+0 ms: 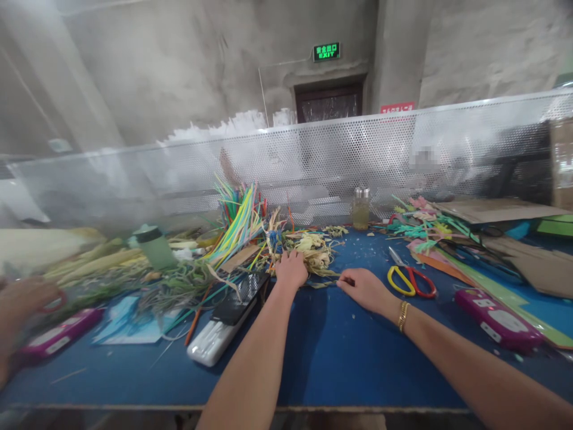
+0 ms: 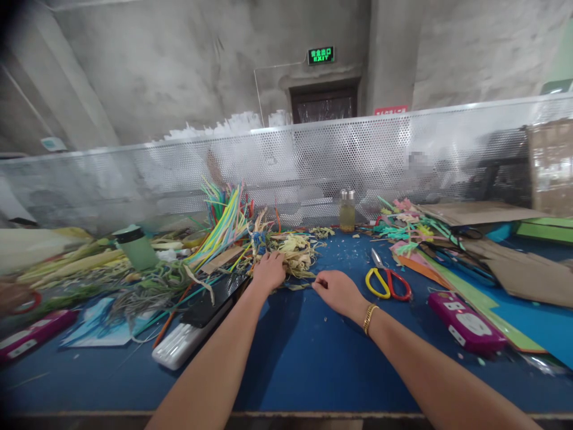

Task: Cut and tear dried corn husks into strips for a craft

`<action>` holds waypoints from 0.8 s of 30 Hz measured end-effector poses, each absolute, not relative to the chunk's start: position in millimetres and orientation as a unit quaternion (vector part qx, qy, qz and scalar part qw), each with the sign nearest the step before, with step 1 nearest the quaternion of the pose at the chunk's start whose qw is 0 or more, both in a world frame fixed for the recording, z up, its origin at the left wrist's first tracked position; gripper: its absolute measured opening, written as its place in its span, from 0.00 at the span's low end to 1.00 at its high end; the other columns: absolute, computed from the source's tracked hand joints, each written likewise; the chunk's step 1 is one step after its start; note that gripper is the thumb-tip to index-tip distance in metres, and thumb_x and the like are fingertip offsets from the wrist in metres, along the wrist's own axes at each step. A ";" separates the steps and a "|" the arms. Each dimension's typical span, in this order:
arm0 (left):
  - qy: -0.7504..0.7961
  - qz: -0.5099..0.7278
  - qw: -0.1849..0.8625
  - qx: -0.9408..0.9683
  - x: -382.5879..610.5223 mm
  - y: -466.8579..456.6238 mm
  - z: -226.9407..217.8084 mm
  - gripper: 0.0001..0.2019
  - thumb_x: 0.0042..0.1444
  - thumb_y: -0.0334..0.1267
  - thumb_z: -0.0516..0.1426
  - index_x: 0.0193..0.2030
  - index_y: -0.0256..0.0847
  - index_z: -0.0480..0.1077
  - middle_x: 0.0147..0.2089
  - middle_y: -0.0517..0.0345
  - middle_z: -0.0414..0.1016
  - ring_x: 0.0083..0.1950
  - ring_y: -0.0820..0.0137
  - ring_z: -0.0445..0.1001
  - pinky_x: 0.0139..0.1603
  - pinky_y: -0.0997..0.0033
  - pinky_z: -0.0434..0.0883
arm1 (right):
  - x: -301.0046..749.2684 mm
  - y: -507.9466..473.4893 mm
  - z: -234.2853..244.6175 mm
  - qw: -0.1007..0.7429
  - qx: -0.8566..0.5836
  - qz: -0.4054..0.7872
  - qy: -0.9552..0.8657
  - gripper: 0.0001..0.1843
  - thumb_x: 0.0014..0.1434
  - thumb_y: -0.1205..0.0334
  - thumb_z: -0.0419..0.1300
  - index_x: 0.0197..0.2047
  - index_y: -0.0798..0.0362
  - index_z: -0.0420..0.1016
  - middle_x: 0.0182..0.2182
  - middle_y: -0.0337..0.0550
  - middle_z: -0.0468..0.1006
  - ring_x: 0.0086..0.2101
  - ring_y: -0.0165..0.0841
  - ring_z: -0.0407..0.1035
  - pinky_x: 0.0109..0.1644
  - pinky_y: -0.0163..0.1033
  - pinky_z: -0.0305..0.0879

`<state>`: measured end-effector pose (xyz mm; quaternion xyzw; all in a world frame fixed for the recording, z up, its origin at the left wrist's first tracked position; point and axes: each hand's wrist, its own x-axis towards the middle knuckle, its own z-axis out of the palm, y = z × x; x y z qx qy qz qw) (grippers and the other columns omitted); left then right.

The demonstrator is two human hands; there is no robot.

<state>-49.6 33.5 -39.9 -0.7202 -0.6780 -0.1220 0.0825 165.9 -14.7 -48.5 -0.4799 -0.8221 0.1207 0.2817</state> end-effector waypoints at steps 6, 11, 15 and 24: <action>-0.680 -0.112 0.083 -0.720 -49.3 34.8 -40.2 0.20 0.59 0.40 0.47 0.57 0.46 0.66 0.64 0.50 0.63 0.64 0.53 0.57 0.57 0.48 0.63 | 165.6 -14.9 -47.4 0.275 -0.484 0.122 -0.821 0.12 0.60 0.57 0.54 0.30 0.52 0.74 0.26 0.40 0.77 0.28 0.31 0.67 0.33 0.35 0.54; -0.687 -0.099 0.079 -0.716 -49.2 35.4 -41.2 0.21 0.59 0.40 0.46 0.58 0.47 0.65 0.65 0.52 0.61 0.65 0.54 0.56 0.58 0.48 0.62 | 165.2 -15.4 -47.5 0.276 -0.487 0.118 -0.820 0.12 0.60 0.57 0.54 0.29 0.53 0.74 0.26 0.40 0.76 0.28 0.31 0.67 0.33 0.35 0.53; -0.685 -0.107 0.087 -0.716 -49.4 34.5 -42.1 0.22 0.59 0.39 0.45 0.59 0.46 0.64 0.66 0.51 0.61 0.65 0.54 0.56 0.57 0.47 0.63 | 164.9 -15.7 -47.0 0.276 -0.485 0.124 -0.820 0.12 0.60 0.57 0.54 0.30 0.53 0.74 0.27 0.40 0.77 0.29 0.32 0.68 0.33 0.35 0.54; -0.695 -0.108 0.077 -0.707 -46.9 31.6 -42.8 0.23 0.59 0.39 0.46 0.61 0.46 0.62 0.68 0.52 0.57 0.68 0.53 0.51 0.60 0.48 0.60 | 166.2 -17.3 -43.0 0.273 -0.487 0.120 -0.821 0.13 0.61 0.57 0.52 0.29 0.53 0.73 0.26 0.41 0.77 0.29 0.32 0.68 0.33 0.35 0.53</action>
